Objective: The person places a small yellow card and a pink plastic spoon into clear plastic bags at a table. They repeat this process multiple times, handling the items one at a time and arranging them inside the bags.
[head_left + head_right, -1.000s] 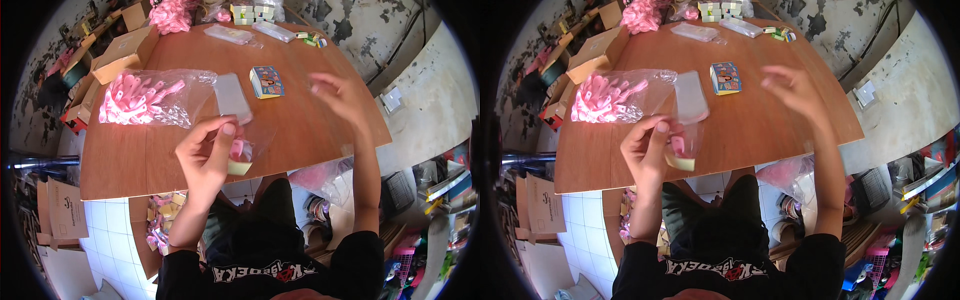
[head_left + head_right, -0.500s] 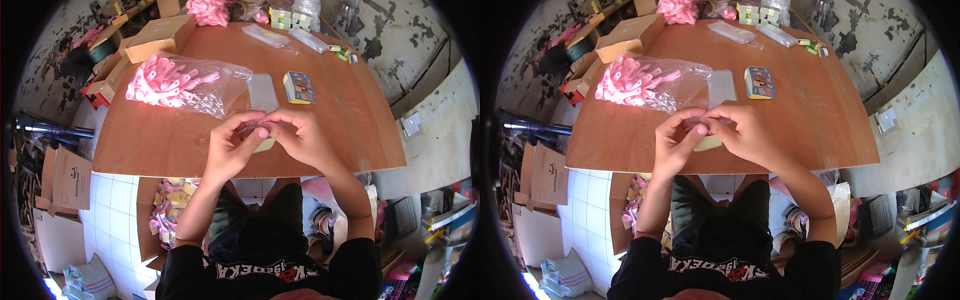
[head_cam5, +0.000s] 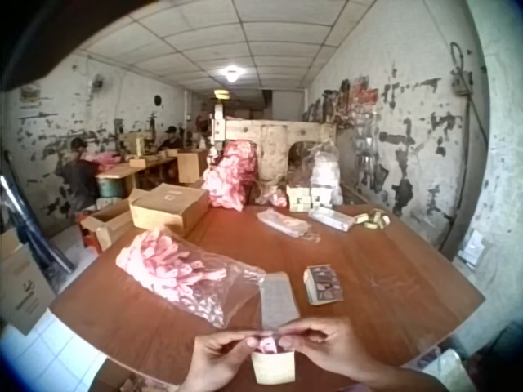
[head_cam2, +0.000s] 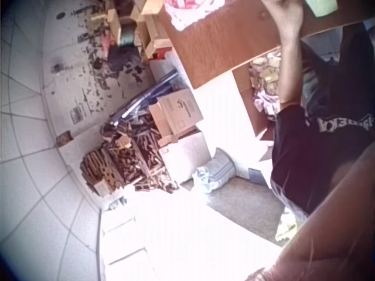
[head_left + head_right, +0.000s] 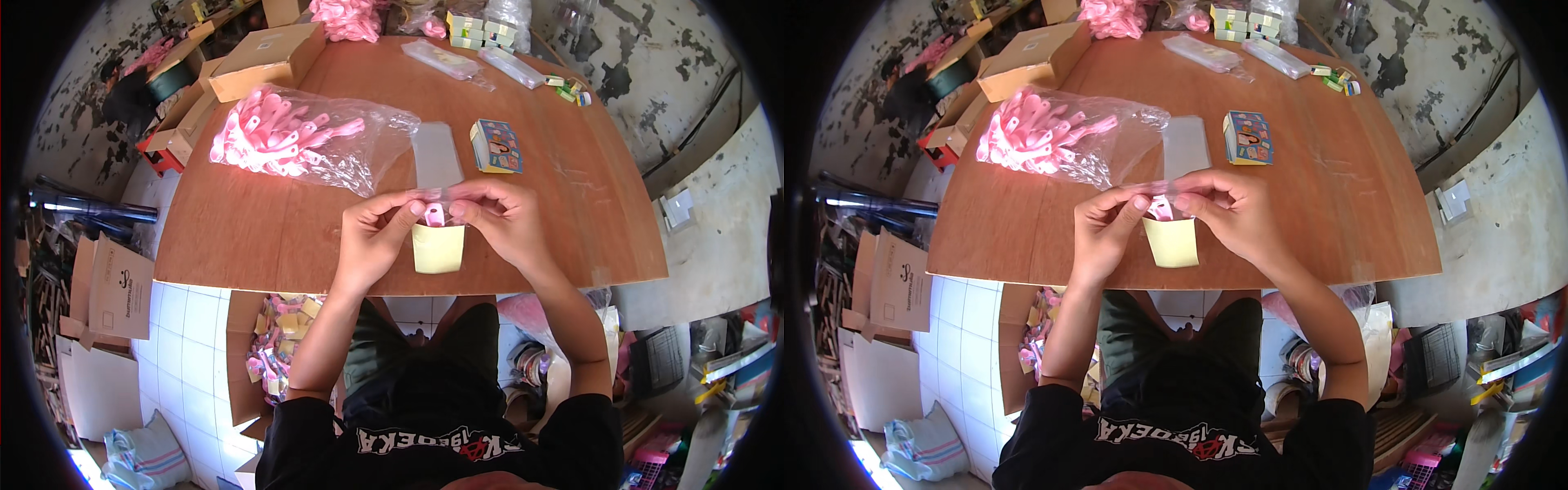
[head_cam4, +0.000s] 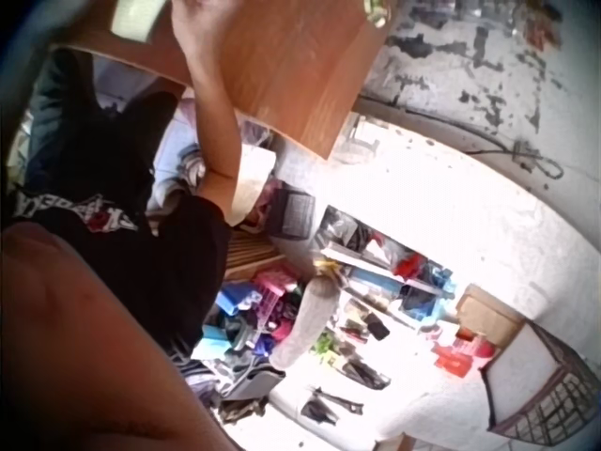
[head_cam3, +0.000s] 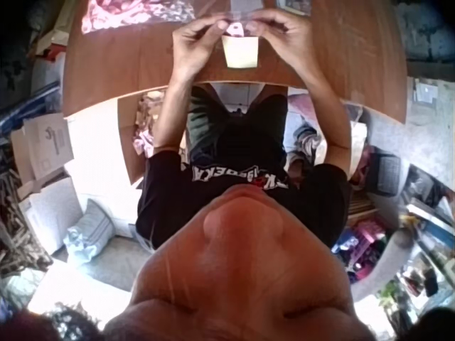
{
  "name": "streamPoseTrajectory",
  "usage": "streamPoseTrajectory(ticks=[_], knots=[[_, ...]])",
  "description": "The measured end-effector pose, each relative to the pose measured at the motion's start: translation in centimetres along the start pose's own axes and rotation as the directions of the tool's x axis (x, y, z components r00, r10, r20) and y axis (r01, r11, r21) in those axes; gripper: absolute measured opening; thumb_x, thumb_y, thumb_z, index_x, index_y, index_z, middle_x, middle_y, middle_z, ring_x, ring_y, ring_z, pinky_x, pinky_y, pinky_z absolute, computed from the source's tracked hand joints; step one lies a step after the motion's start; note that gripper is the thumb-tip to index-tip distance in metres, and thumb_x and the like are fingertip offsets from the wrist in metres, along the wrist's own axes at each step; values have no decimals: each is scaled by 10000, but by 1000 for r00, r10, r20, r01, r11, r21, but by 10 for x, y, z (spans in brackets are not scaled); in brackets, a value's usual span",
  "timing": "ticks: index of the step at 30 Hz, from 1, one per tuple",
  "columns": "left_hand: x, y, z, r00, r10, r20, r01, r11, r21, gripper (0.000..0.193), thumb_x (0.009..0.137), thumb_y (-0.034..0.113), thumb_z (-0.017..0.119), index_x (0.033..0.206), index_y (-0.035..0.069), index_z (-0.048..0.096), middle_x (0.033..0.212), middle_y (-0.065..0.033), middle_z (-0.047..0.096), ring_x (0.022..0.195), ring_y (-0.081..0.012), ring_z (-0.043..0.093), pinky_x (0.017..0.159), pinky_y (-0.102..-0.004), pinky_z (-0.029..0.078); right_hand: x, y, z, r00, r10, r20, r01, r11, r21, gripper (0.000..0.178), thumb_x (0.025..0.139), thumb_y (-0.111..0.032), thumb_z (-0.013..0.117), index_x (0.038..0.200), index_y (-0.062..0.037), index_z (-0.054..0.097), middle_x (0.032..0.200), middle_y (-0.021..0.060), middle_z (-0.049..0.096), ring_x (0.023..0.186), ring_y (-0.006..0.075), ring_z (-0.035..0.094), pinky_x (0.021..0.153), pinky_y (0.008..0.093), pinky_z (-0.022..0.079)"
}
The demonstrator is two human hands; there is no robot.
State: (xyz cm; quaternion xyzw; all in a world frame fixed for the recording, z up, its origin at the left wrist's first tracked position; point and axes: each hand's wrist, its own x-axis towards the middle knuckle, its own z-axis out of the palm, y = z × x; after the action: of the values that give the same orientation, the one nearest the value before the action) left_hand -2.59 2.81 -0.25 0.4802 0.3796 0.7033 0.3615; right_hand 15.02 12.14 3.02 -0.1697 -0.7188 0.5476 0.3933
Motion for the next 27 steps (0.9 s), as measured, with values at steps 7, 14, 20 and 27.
streamPoseTrajectory(ticks=[7, 14, 20, 27], knots=[[-4, 6, -12, 999, 34, 18, -35, 995, 92, 163, 933, 39, 650, 1071, -29, 704, 1005, -100, 725, 916, -122, 662, 811, -250, 534, 4, -8, -14, 988, 103, 118, -103, 995, -3, 124, 893, 4, 676, 1006, 47, 705, 964, 115, 716, 865, 150, 690, 764, 258, 563], [0, 15, -21, 972, 135, 192, -169, 971, 171, 206, 896, -104, 571, 995, -17, 730, 949, -109, 733, 866, -141, 675, 767, -260, 521, 4, -8, -20, 951, -103, 292, 116, 993, -25, 195, 873, 125, 570, 977, 40, 711, 1003, 133, 701, 912, 184, 684, 811, 282, 547], [1, 14, -20, 968, 141, 209, -173, 974, 144, 258, 861, -139, 522, 983, -30, 721, 948, -113, 729, 879, -147, 677, 777, -271, 519, 0, -5, -24, 952, -51, 303, 49, 999, 15, 216, 876, 130, 553, 1008, 41, 700, 1042, 119, 677, 952, 176, 670, 827, 285, 542], [-16, 14, -23, 985, -12, 172, 7, 999, 32, 426, 750, -122, 772, 1139, -39, 617, 1089, -130, 683, 923, -166, 683, 779, -280, 586, -11, -17, 3, 977, -3, 212, 27, 994, -108, 195, 842, 16, 721, 1022, 25, 647, 1013, 79, 655, 902, 144, 684, 745, 252, 567]])
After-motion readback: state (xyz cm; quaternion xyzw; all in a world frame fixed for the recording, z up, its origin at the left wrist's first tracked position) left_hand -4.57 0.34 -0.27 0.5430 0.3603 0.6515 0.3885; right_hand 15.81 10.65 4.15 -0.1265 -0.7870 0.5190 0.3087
